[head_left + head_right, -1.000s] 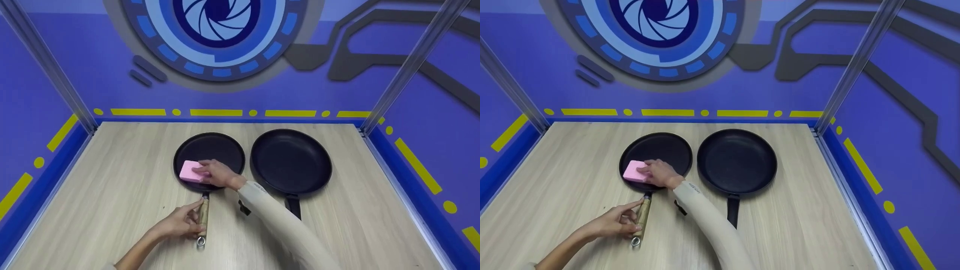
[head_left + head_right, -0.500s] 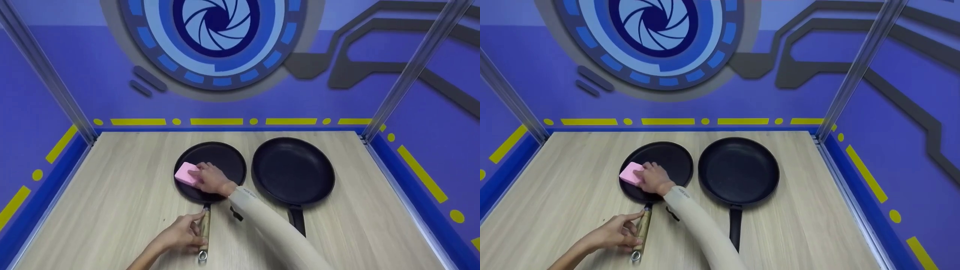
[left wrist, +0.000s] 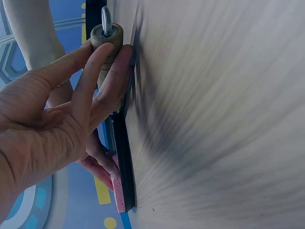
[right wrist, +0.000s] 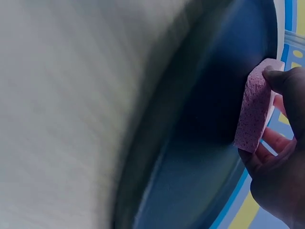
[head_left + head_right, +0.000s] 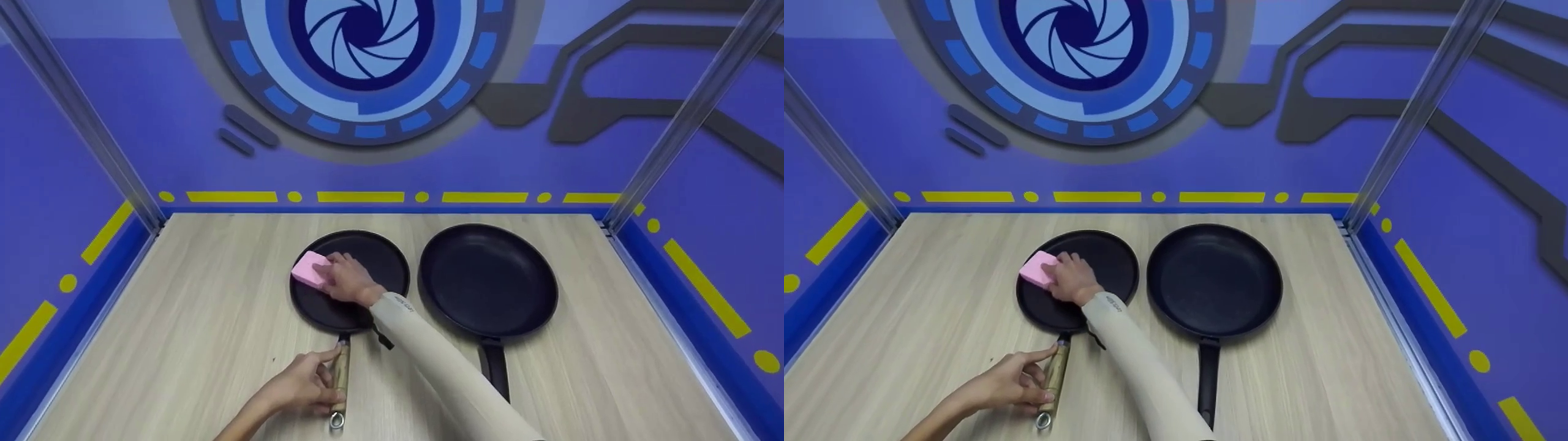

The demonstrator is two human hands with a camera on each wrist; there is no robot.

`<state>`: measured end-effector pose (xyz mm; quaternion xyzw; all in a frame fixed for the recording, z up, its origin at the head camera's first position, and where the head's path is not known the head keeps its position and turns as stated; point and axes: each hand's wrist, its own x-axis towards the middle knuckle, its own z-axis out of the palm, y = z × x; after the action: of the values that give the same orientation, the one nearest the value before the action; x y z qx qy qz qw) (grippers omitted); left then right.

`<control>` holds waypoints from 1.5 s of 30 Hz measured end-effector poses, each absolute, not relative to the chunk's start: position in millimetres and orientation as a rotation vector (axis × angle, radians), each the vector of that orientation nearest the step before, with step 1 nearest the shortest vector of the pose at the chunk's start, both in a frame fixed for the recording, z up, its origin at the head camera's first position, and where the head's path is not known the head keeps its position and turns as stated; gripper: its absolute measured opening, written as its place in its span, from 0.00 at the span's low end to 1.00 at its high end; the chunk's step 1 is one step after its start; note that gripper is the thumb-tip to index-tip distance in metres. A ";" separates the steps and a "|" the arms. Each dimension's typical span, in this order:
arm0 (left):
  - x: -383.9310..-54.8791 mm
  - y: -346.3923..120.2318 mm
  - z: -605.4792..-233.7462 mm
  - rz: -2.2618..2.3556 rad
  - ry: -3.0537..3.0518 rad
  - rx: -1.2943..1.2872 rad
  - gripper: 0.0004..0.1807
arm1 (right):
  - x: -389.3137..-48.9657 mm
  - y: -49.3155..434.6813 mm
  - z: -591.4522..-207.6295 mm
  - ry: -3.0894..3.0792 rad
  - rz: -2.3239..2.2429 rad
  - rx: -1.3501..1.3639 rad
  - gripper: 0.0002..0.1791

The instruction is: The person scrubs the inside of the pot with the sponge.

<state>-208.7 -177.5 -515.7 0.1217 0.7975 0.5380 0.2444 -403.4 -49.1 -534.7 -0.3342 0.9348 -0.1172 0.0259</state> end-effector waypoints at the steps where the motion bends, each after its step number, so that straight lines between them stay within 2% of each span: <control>1: -208.4 -176.9 -516.0 1.475 2.169 0.327 0.49 | -404.9 -48.6 -535.3 2.886 -0.367 -1.035 0.28; 27: -208.8 -177.7 -515.8 1.473 2.174 0.334 0.50 | -417.7 -48.6 -535.6 2.940 -0.473 -0.935 0.26; 38: -205.3 -174.6 -516.6 1.449 2.177 0.284 0.50 | -424.6 -12.6 -541.3 3.118 -0.390 -0.699 0.25; 45: -208.7 -176.0 -513.8 1.423 2.183 0.265 0.51 | -423.0 2.8 -537.9 3.235 -0.201 -0.688 0.22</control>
<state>-208.7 -176.0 -513.8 0.0976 0.8052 0.5247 0.2583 -423.0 2.8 -537.9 -0.2069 0.9727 -0.0605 -0.0861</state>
